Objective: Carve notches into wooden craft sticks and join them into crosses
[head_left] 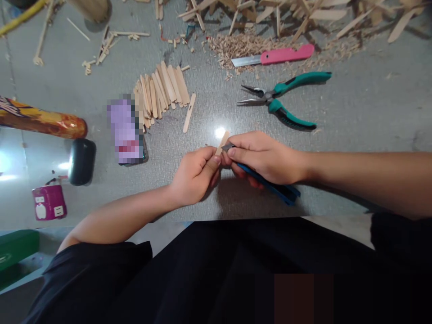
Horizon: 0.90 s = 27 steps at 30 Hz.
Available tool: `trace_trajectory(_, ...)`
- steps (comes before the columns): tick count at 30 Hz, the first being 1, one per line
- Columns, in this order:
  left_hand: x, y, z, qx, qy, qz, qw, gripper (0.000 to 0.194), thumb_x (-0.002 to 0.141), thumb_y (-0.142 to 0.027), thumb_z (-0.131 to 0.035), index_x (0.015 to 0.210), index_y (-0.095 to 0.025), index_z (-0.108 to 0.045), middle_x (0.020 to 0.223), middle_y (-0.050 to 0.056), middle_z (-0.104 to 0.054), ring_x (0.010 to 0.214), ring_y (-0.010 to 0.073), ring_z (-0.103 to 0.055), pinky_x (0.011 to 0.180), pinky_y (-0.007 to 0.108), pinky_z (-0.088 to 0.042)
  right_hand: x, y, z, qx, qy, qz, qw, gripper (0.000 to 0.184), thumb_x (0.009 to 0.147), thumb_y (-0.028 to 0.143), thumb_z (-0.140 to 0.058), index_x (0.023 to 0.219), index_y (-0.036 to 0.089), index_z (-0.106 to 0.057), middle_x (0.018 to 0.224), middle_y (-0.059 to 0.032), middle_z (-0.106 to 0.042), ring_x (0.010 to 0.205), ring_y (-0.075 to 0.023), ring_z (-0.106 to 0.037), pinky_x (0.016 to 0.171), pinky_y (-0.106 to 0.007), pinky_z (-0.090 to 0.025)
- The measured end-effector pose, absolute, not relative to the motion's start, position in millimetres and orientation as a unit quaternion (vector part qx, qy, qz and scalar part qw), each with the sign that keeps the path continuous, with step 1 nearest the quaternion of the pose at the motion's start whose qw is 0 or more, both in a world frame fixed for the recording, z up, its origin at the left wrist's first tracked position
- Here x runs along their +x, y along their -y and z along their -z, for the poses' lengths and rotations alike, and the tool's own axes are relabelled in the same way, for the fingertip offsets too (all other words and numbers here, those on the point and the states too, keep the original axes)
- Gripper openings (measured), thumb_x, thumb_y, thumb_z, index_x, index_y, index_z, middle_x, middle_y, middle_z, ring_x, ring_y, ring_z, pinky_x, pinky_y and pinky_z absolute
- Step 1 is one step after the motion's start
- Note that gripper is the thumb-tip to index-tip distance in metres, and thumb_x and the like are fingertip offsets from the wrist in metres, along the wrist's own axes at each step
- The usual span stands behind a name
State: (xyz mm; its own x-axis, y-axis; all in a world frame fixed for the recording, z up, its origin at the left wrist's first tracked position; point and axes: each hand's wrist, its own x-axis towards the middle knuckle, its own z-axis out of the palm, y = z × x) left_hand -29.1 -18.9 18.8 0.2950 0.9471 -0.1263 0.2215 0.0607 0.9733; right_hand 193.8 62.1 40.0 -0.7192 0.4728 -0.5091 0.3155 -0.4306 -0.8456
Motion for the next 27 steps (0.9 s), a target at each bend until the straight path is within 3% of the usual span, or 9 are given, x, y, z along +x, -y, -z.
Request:
trace_trajectory(8, -32, 19, -12, 0.553, -0.501, -0.351, 0.565, 0.049, 0.119, -0.067, -0.069, 0.100, -0.023, -0.075, 0.062, -0.003, -0.063, 0.051, 0.0122, -0.051, 0.050, 0.031, -0.040, 193, -64, -40, -0.364, 0.536, -0.759, 0.066, 0.034, 0.120, 0.011, -0.048, 0.092, 0.024, -0.063, 0.064, 0.0070, -0.064, 0.039, -0.0114, -0.061, 0.035, -0.022, -0.047)
trace_trajectory(14, -35, 21, -8, 0.580, -0.515, -0.354, 0.523, 0.048, 0.121, -0.066, -0.065, 0.104, -0.023, -0.079, 0.073, 0.000, -0.064, 0.065, 0.0150, -0.056, 0.057, 0.033, -0.041, 195, -65, -39, -0.367, 0.541, -0.754, 0.059, 0.030, 0.118, 0.011, -0.053, 0.094, 0.024, -0.066, 0.065, 0.0063, -0.065, 0.040, -0.0125, -0.061, 0.036, -0.022, -0.047)
trace_trajectory(21, -34, 19, -7, 0.562, -0.512, -0.375, 0.531, 0.038, 0.120, -0.066, -0.070, 0.119, -0.030, -0.061, 0.065, -0.009, -0.058, 0.048, 0.0106, -0.039, 0.046, 0.029, -0.024, 196, -64, -38, -0.359, 0.535, -0.762, 0.063, 0.028, 0.118, 0.012, -0.057, 0.095, 0.023, -0.069, 0.064, 0.0068, -0.065, 0.041, -0.0109, -0.060, 0.037, -0.021, -0.045)
trace_trajectory(27, -28, 19, -8, 0.581, -0.532, -0.386, 0.479, 0.041, 0.121, -0.068, -0.066, 0.114, -0.029, -0.056, 0.055, -0.013, -0.048, 0.045, 0.0104, -0.037, 0.050, 0.030, -0.030, 194, -63, -38, -0.370, 0.526, -0.759, 0.097, 0.023, 0.116, 0.013, -0.064, 0.096, 0.023, -0.071, 0.065, 0.0075, -0.066, 0.042, -0.0097, -0.061, 0.039, -0.020, -0.045)
